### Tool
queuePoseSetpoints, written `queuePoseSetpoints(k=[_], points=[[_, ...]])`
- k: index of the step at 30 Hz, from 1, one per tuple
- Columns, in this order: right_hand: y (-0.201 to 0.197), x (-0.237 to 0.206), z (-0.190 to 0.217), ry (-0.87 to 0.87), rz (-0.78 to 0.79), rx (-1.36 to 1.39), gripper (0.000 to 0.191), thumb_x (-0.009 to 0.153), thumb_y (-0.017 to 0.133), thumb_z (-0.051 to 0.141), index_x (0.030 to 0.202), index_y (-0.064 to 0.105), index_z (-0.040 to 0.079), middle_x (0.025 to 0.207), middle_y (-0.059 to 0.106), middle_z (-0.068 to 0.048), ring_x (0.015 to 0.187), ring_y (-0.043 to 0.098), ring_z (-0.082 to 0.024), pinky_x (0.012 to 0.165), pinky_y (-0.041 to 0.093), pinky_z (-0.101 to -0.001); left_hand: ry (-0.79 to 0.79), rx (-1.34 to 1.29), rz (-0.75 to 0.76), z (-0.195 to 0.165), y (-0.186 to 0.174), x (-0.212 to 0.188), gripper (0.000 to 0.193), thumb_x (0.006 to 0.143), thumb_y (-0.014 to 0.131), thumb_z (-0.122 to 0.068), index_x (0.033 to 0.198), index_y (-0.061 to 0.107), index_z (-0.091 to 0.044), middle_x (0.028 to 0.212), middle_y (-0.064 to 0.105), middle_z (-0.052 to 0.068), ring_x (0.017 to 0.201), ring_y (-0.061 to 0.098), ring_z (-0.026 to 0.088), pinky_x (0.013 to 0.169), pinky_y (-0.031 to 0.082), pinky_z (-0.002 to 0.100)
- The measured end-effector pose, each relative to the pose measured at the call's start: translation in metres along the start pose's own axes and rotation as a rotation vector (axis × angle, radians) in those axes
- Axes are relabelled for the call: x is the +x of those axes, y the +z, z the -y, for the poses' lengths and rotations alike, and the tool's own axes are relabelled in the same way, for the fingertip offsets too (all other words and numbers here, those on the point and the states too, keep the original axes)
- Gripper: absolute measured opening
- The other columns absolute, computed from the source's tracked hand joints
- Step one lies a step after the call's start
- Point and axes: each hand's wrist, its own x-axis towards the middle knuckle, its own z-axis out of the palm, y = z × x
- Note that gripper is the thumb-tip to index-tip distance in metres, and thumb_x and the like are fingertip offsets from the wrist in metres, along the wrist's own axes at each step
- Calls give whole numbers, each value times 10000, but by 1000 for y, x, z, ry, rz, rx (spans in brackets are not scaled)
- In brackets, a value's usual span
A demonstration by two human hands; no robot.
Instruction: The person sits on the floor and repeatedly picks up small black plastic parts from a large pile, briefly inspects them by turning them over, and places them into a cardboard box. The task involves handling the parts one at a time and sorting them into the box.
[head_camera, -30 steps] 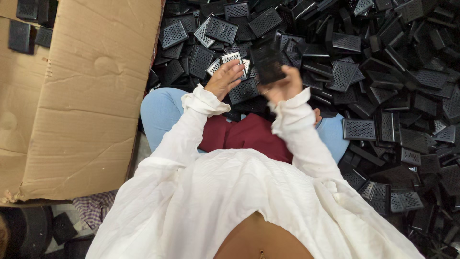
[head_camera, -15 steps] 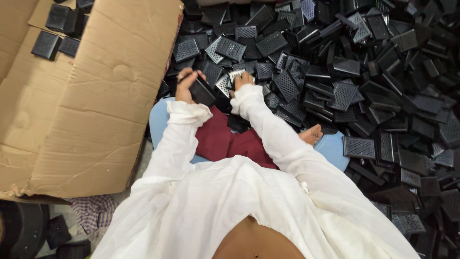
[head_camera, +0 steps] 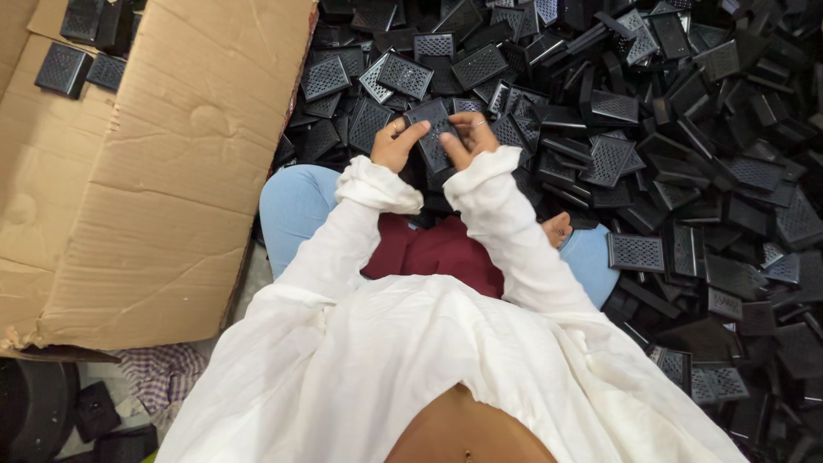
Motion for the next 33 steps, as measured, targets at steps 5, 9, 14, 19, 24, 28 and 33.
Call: queuePoseSetpoints(k=[5,9,14,19,24,28,33], points=[[9,-18,36,-253,-138,-592,623,738,913,196,1230,597,-18,1155,675,-219,1036,649,-280,896,535,-389,132,47,-57,-4,17,0,498,1050,671,-432,1174,731,47,1040,726,24,953,609,113,854,510,283],[20,-27,43,-101,-66,-174,540,845,860,165,1298,614,4,1206,704,-156,1120,678,-220,984,538,-341,-175,-492,-137,-33,13,-17,811,905,369,-724,1245,680,-58,1036,748,79,903,709,196,844,598,342],[32,-42,38,-3,-9,4,542,850,851,138,1318,620,-10,1209,716,-149,1119,699,-201,987,564,-322,-157,-438,-161,-52,23,-22,905,949,317,-762,1319,649,-7,1145,707,108,1019,685,201,934,588,352],[31,-46,43,9,-57,-179,549,840,866,156,1308,629,-6,1185,730,-151,1080,718,-201,956,571,-318,-120,-372,-129,-33,32,-23,864,948,359,-741,1326,624,-11,1137,694,106,1009,671,197,921,579,337],[49,-56,36,-43,-135,-76,548,879,837,179,1333,588,-3,1193,728,-146,1086,721,-220,965,573,-319,107,-161,7,-18,31,-26,537,1008,730,-288,1422,532,-7,1228,622,85,1096,594,155,968,503,297],[45,-51,24,-19,-57,350,391,1071,633,148,1419,548,-7,1343,682,-143,1249,660,-222,1101,509,-342,81,-292,12,-29,23,-29,427,1001,704,-148,1373,560,4,1229,655,121,1102,633,187,969,534,322],[8,-41,6,470,209,717,405,1021,613,150,1387,544,-8,1240,699,-135,1088,724,-226,971,603,-377,-49,-702,139,-52,5,-33,420,1029,638,-246,1373,549,-22,1215,668,115,1102,661,217,989,566,367]])
